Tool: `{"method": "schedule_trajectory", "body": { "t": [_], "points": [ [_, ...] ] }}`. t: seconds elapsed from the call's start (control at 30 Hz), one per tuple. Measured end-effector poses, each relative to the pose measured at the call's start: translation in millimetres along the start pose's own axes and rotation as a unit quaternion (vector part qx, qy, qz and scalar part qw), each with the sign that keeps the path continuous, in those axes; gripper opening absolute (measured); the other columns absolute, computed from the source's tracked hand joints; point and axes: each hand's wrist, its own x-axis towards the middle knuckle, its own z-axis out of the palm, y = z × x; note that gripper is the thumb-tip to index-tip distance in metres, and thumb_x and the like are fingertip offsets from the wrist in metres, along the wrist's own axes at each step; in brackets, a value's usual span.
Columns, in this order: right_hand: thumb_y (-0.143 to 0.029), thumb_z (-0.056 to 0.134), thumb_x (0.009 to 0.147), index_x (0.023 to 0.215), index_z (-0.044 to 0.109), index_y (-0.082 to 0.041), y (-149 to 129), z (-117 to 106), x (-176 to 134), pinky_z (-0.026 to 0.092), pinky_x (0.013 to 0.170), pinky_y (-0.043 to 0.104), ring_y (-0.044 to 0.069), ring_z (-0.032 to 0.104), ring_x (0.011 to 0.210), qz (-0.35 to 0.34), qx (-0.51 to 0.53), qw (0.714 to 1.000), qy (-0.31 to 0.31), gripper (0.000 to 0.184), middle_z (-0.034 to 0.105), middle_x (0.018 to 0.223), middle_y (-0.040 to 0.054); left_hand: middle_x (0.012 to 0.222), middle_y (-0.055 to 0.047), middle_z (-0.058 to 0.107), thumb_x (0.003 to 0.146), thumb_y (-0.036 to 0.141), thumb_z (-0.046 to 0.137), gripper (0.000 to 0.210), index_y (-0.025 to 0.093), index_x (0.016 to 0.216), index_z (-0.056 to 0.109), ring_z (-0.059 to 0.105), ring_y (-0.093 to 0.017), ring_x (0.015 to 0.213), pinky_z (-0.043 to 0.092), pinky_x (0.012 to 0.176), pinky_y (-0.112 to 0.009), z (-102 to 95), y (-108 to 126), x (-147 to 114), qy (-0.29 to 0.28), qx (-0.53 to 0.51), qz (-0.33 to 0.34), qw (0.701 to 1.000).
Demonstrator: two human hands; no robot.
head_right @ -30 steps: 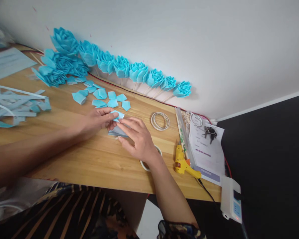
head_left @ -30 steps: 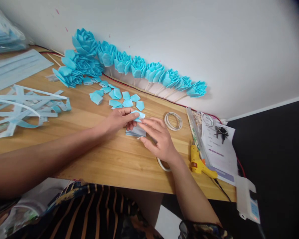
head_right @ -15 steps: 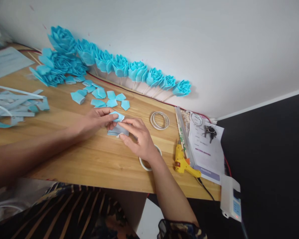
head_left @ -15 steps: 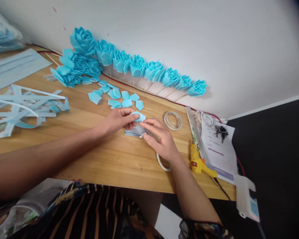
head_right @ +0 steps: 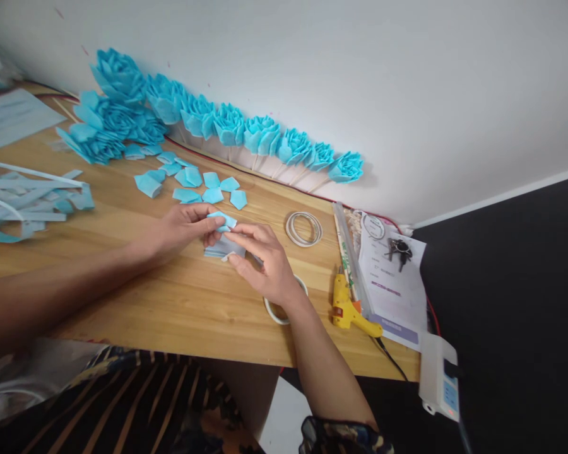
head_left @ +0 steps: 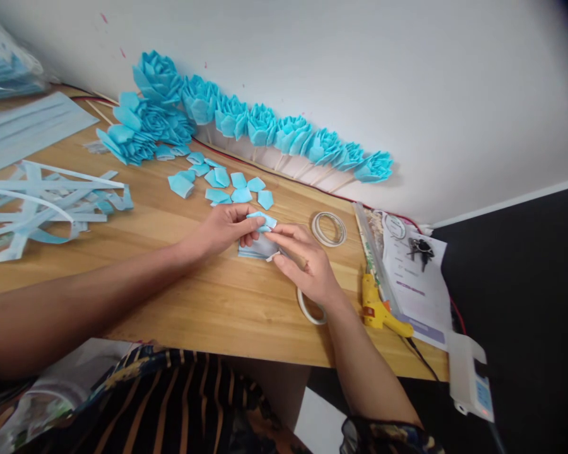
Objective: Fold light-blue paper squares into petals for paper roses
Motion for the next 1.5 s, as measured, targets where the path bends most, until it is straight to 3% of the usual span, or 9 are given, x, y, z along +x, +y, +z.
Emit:
{"method": "schedule_trajectory", "body": {
  "t": [0.2,0.83,1.2,1.33,1.5],
  "points": [
    [-0.031,0.055,0.094,0.125,0.064,-0.028,0.2,-0.2,0.6,0.044,0.104,0.048,0.024,0.058,0.119,-0.018,-0.003,1.0,-0.008,0.033,0.064,0.128,0.0072,0.059,0.001,0.058,0.085,0.037,0.062,0.026,0.015,0.071,0.059,0.054,-0.008,0.054,0.045,0.053,-0.019,0.2,-0.6,-0.5,0.001,-0.005,-0.003,1.0],
    [-0.034,0.055,0.093,0.128,0.062,-0.03,1.1,0.8,-2.2,0.047,0.101,0.048,0.024,0.058,0.117,0.019,-0.002,1.0,0.005,0.036,0.063,0.126,0.0081,0.066,-0.001,0.065,0.081,0.039,0.068,0.026,0.015,0.075,0.063,0.056,-0.009,0.055,0.047,0.054,-0.02,0.8,1.3,1.0,-0.011,0.004,0.012,1.0],
    [-0.033,0.056,0.093,0.122,0.066,-0.028,-0.2,0.3,-1.0,0.047,0.102,0.047,0.024,0.06,0.116,0.027,0.013,1.0,0.003,0.031,0.064,0.124,0.0074,0.063,-0.001,0.064,0.081,0.033,0.066,0.021,0.014,0.073,0.062,0.055,-0.008,0.052,0.046,0.05,-0.019,2.3,-2.8,1.2,0.014,0.02,0.025,0.999],
    [-0.033,0.055,0.094,0.103,0.072,-0.027,-0.6,-3.5,-0.6,0.047,0.102,0.045,0.022,0.062,0.114,0.055,0.052,0.996,0.04,0.02,0.067,0.119,0.0054,0.061,-0.001,0.064,0.081,0.035,0.066,0.023,0.015,0.073,0.06,0.055,-0.008,0.051,0.046,0.049,-0.018,1.5,-3.4,2.3,0.012,0.017,0.009,1.0],
    [-0.036,0.055,0.094,0.109,0.07,-0.028,3.4,-5.1,-1.1,0.048,0.103,0.044,0.023,0.061,0.118,0.091,0.106,0.988,0.069,0.022,0.067,0.123,0.0046,0.064,-0.001,0.066,0.082,0.034,0.066,0.022,0.015,0.074,0.061,0.055,-0.008,0.052,0.046,0.05,-0.018,1.0,-2.6,2.1,0.01,0.012,-0.008,1.0]
  ]
}}
